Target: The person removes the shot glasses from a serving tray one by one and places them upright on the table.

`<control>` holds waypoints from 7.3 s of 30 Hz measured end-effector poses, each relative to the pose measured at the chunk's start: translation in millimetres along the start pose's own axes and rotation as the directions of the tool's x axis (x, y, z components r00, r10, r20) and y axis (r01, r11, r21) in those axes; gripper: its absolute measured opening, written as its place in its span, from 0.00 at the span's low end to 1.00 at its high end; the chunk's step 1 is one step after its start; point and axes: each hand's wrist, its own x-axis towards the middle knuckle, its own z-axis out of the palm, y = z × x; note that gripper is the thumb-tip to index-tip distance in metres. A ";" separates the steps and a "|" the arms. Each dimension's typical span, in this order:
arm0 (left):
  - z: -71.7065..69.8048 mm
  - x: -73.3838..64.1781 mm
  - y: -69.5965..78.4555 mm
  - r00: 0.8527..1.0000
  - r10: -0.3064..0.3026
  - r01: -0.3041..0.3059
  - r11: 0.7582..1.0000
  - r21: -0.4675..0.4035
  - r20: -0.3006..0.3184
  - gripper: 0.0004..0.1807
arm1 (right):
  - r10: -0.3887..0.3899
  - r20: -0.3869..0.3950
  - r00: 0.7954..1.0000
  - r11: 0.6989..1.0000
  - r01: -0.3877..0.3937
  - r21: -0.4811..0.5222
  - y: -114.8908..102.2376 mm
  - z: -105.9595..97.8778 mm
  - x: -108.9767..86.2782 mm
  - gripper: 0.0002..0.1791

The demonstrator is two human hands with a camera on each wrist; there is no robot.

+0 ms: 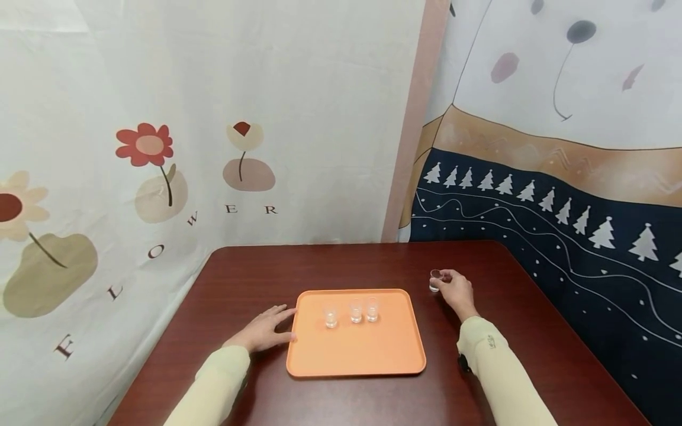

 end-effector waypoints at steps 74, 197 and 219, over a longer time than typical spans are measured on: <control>-1.6 -0.4 1.0 1.000 -0.001 0.001 1.000 -0.003 0.020 0.43 | -0.391 0.259 0.883 0.916 0.347 0.199 -64.4 80.8 -68.3 0.26; -4.0 -0.5 4.3 0.999 0.047 -0.047 0.999 -0.001 0.007 0.41 | -0.149 -0.132 0.980 0.956 0.177 0.233 -64.4 35.1 -62.0 0.28; -1.4 -3.7 3.1 1.000 0.007 -0.007 1.000 -0.016 0.011 0.42 | -0.218 0.162 0.962 0.941 0.164 0.296 -101.1 128.5 -108.1 0.29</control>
